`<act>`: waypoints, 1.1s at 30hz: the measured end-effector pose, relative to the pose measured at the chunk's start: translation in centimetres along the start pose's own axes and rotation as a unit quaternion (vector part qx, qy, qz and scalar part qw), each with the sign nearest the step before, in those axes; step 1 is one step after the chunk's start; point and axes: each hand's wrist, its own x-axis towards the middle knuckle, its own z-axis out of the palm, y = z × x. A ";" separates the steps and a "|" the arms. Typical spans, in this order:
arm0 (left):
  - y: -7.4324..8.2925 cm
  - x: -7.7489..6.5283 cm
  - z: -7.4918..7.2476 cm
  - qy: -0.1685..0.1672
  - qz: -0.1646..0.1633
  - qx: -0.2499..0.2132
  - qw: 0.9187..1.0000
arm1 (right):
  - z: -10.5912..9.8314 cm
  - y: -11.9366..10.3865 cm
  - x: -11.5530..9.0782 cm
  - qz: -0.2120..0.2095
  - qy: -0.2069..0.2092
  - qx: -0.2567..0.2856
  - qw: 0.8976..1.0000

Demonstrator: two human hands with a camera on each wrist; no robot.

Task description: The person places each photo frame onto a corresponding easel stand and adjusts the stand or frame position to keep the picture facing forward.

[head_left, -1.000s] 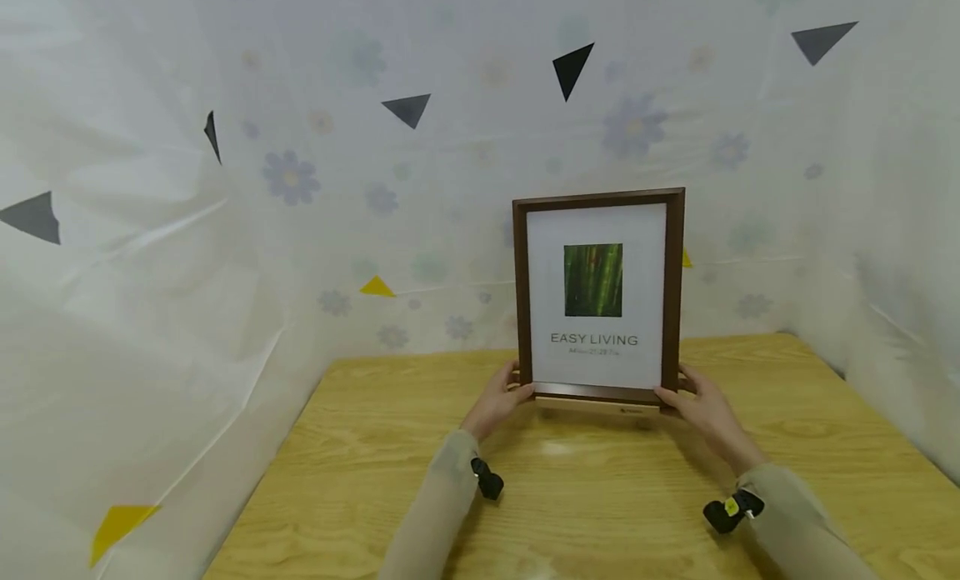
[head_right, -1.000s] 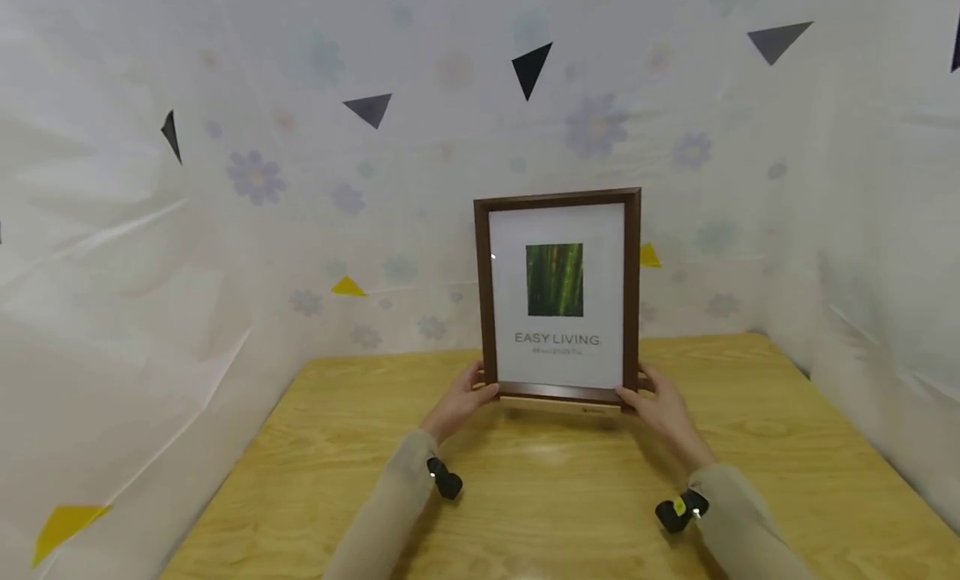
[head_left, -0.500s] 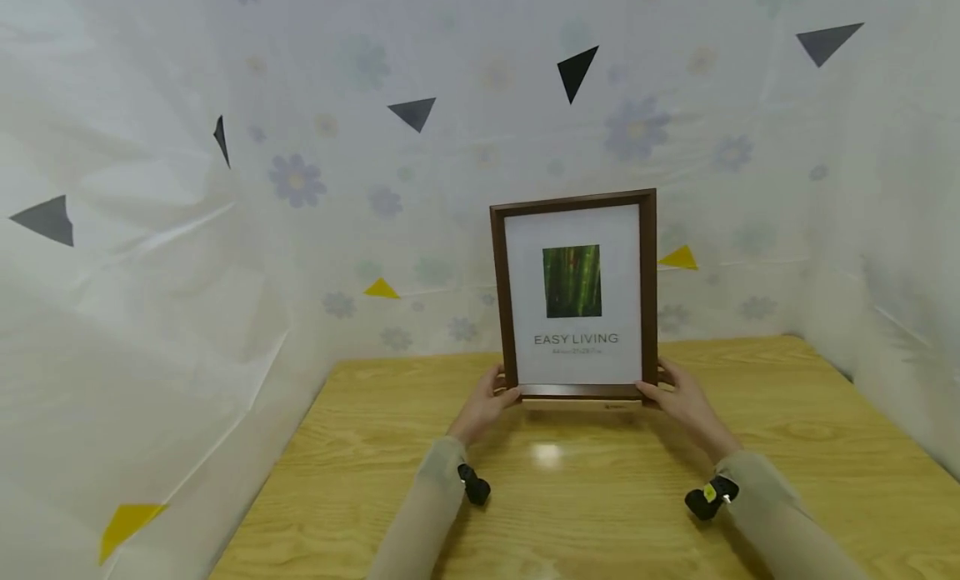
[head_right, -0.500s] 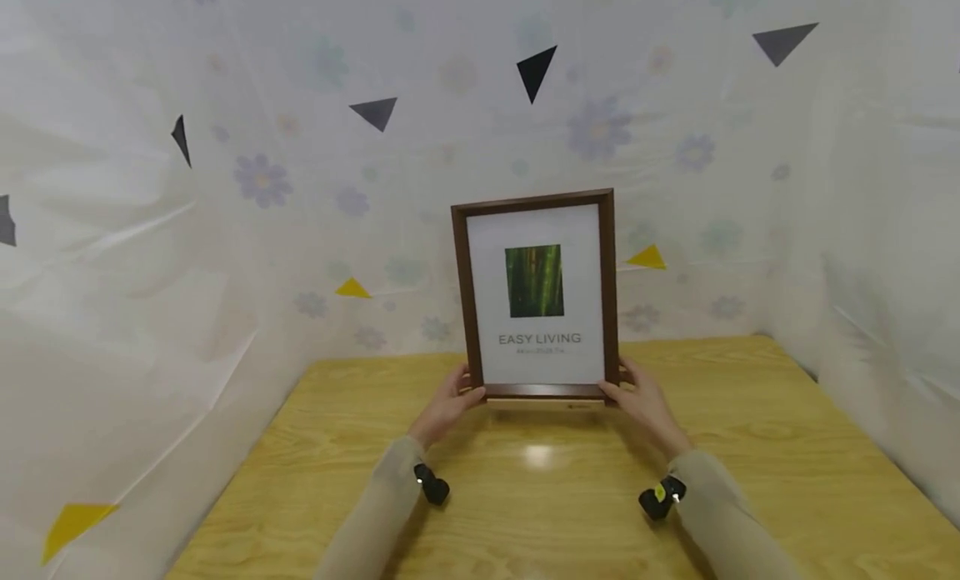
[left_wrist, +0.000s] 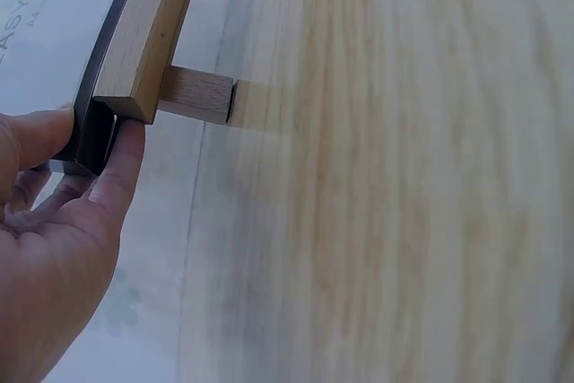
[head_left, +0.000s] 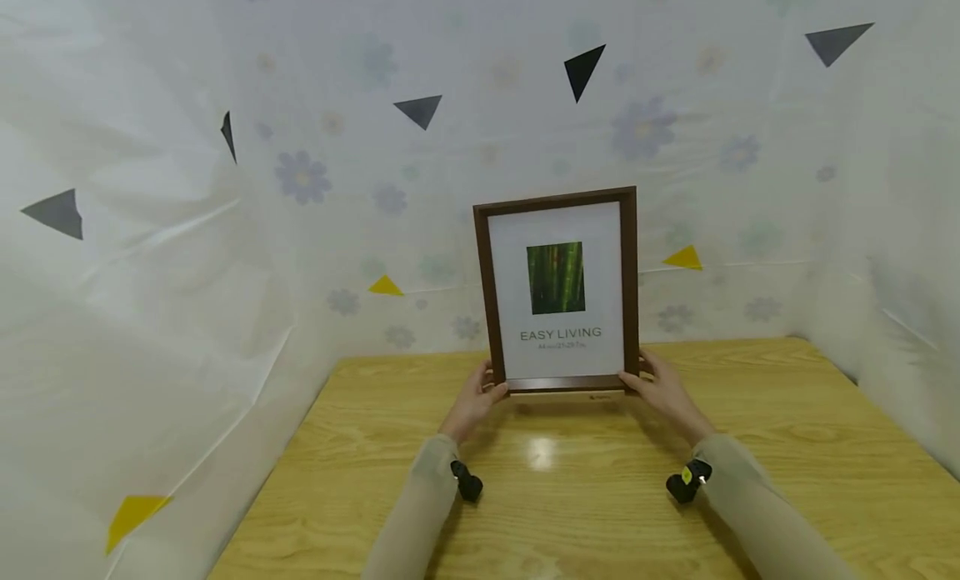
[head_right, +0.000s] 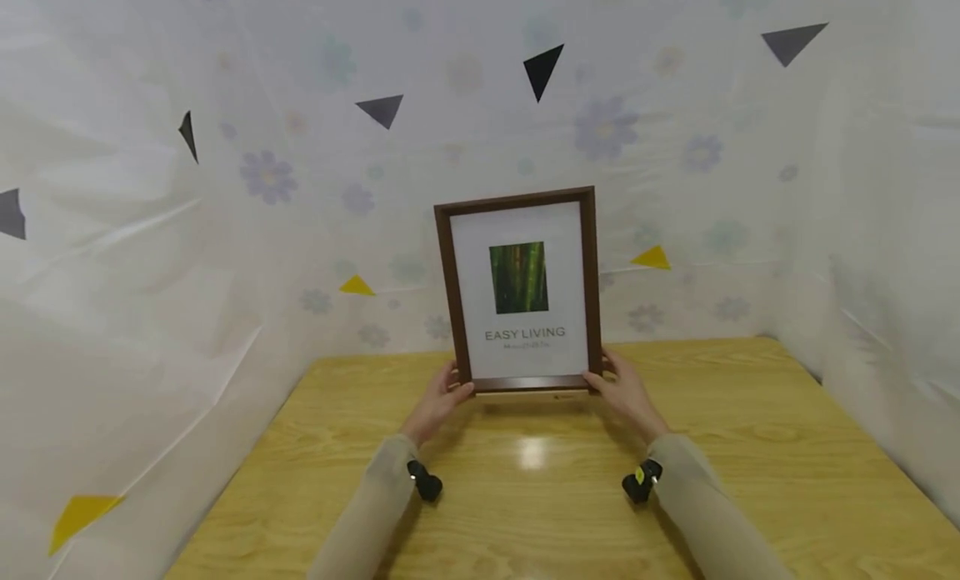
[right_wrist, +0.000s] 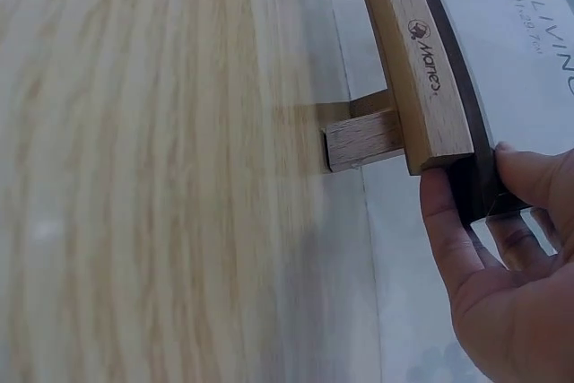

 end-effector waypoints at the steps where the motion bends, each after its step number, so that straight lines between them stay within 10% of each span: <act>1: 0.0 0.1 0.0 0.004 -0.001 -0.002 1.000 | 0.1 0.0 0.1 -0.001 -0.003 0.003 1.000; 33: -0.2 0.4 -0.3 0.030 -0.021 0.011 0.999 | 0.7 -0.4 0.9 0.001 -0.022 0.013 1.000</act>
